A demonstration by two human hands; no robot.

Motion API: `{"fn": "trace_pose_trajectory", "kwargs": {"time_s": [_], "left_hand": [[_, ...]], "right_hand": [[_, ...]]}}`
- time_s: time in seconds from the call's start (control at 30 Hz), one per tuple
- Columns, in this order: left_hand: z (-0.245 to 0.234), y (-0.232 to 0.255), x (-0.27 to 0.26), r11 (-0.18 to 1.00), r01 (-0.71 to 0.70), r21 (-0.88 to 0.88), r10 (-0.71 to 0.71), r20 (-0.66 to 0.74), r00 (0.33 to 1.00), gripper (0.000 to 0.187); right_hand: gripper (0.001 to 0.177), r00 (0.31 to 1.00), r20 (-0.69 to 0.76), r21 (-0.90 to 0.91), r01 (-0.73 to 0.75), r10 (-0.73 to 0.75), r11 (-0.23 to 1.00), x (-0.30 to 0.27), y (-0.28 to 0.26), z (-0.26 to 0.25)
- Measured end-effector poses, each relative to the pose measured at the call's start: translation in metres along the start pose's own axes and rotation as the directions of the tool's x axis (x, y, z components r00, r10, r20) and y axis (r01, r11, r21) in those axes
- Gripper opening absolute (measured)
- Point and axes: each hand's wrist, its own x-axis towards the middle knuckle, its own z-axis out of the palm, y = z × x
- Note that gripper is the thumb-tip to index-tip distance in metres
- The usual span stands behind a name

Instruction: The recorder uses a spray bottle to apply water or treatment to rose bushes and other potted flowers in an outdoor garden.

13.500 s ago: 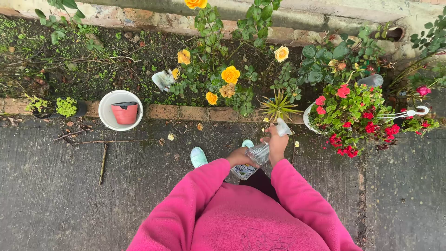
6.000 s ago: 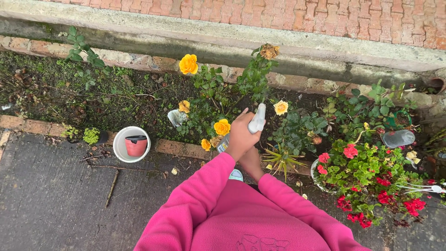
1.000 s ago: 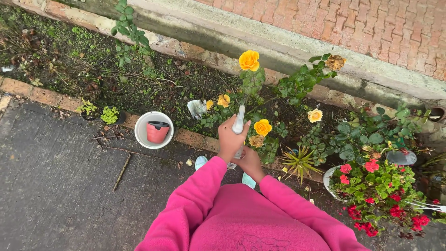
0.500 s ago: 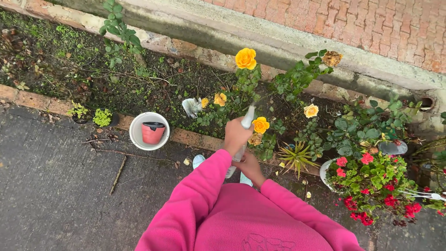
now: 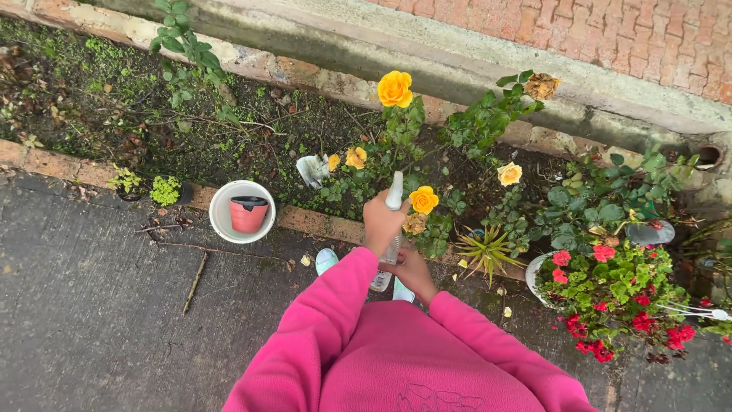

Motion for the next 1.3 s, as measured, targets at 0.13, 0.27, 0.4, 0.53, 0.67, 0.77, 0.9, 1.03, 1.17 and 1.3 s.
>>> {"fn": "trace_pose_trajectory", "kwargs": {"time_s": [0.13, 0.27, 0.4, 0.53, 0.67, 0.77, 0.9, 1.03, 1.17, 1.3], "left_hand": [[0.008, -0.013, -0.004, 0.985, -0.171, -0.03, 0.17, -0.047, 0.984, 0.027], [0.018, -0.026, -0.014, 1.0, -0.022, 0.008, 0.022, -0.018, 1.0, 0.027], [0.024, -0.029, -0.02, 0.999, -0.018, 0.037, 0.02, -0.043, 0.999, 0.037], [0.014, -0.015, -0.03, 0.984, -0.112, 0.14, 0.104, 0.065, 0.992, 0.055], [-0.006, -0.027, -0.045, 0.978, -0.198, -0.073, 0.206, 0.13, 0.97, 0.121], [-0.012, -0.074, -0.058, 0.993, -0.113, -0.042, 0.121, 0.298, 0.947, 0.135], [-0.001, -0.136, -0.09, 0.979, -0.092, -0.179, 0.168, 0.468, 0.867, 0.129], [0.005, -0.121, -0.104, 0.999, 0.05, -0.005, -0.043, 0.445, 0.894, 0.098], [0.015, -0.109, -0.112, 0.951, 0.127, -0.283, 0.043, 0.527, 0.849, 0.084], [0.04, -0.116, -0.124, 0.975, 0.138, -0.173, -0.024, 0.537, 0.843, 0.076]], "right_hand": [[0.032, 0.999, 0.016, -0.017, -0.032, 0.032, 0.999, 0.002, 0.021, 0.0], [0.03, 0.997, -0.026, -0.162, -0.077, 0.074, 0.984, 0.0, 0.028, -0.007], [0.035, 0.999, 0.001, -0.133, -0.043, 0.044, 0.99, -0.001, 0.029, -0.017], [0.037, 0.998, 0.054, -0.037, -0.028, 0.03, 0.999, -0.009, 0.027, -0.024], [0.041, 0.998, 0.044, -0.029, -0.034, 0.035, 0.999, -0.01, 0.02, -0.035], [0.041, 0.999, 0.045, 0.014, -0.028, 0.027, 1.0, -0.003, 0.029, -0.053], [0.044, 0.994, 0.11, 0.079, -0.019, 0.01, 0.997, -0.016, 0.0, -0.067], [0.046, 0.984, 0.171, 0.072, 0.04, -0.052, 0.997, -0.021, 0.001, -0.084], [0.051, 0.983, -0.06, -0.102, 0.167, -0.173, 0.981, -0.008, -0.016, -0.111], [0.048, 0.943, -0.136, 0.291, 0.33, -0.302, 0.898, -0.015, -0.082, -0.11]]}}
